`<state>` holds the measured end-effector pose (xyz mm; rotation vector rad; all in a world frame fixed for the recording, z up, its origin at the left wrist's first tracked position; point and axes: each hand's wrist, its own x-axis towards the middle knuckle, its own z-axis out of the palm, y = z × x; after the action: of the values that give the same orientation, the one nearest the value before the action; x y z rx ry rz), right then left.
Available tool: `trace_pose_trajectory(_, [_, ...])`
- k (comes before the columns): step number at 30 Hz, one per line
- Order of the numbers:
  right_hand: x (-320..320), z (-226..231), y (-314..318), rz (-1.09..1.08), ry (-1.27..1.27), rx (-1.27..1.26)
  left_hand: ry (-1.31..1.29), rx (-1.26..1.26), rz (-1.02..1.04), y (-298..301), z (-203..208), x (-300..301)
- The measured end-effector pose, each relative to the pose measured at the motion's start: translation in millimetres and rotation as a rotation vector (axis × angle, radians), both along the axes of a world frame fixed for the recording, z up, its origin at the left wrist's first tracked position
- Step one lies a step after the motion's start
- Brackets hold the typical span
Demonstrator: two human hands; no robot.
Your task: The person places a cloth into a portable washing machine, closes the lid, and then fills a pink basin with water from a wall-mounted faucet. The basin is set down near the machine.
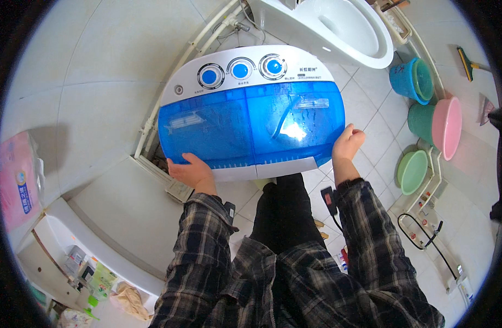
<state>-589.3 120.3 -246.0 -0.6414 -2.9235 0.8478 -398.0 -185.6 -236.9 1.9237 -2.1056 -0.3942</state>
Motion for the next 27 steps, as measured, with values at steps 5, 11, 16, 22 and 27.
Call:
trace_pose_trajectory(5, [-8, -1, -18, -0.162, -0.045, 0.204, 0.033, 0.031, -0.001, 0, 4, -1])
trace_pose_trajectory(11, [-9, 12, -27, -0.153, -0.078, 0.221, 0.027, -0.007, -0.007, 1, -1, -1])
trace_pose_trajectory(16, [-10, 10, -27, -0.15, -0.055, 0.249, 0.041, -0.064, 0.002, 0, -8, 1])
trace_pose_trajectory(22, [-10, 9, -25, -0.139, -0.072, 0.241, 0.034, -0.07, 0.004, 0, -9, 2])
trace_pose_trajectory(27, [-9, 9, -25, -0.144, -0.063, 0.23, -0.01, -0.037, -0.002, 0, -7, 2])
